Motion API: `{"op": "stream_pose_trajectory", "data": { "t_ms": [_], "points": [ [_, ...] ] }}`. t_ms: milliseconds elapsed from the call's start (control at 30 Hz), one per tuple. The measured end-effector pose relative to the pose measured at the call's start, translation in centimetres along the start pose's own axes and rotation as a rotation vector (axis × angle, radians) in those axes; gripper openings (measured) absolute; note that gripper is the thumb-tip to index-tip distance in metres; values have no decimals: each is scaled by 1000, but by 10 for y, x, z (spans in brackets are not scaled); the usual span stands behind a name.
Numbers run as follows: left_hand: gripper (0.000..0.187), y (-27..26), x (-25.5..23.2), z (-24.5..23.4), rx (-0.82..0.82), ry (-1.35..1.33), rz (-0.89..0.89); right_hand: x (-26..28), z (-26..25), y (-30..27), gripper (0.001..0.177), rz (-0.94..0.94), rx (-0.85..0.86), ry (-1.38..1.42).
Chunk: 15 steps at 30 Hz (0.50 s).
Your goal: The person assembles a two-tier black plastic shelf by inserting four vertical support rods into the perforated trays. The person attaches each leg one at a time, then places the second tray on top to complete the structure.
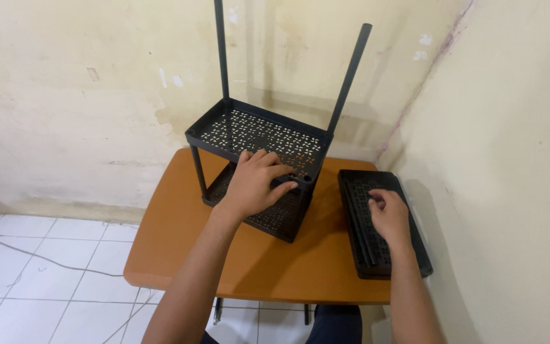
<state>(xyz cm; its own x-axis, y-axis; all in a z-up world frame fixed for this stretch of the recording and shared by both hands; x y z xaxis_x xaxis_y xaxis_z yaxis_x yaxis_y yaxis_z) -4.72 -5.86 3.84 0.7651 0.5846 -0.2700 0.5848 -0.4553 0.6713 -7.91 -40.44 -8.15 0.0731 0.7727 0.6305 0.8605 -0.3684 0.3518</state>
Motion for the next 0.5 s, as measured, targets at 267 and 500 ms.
{"op": "stream_pose_trajectory", "data": {
  "t_ms": [267,500],
  "points": [
    [27,-1,-1,15,-87,-64,-8,-62,38,-11,36,219,294,-150],
    [26,-3,6,14,-98,-171,-48,-51,37,-16,45,257,301,-227]
  ]
}}
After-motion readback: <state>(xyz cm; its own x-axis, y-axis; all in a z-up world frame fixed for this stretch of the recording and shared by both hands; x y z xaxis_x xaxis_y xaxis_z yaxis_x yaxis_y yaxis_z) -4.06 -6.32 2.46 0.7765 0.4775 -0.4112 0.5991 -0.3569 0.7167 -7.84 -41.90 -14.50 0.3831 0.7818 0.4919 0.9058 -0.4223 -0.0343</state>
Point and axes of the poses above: each hand's wrist, its own y-axis towards the middle knuckle, its own z-axis out of the palm, x = y × z, the point moved 1 cm from there along y, towards the middle knuckle, and after that the axes turned 5 degrees about -x, right-handed, at the moved point
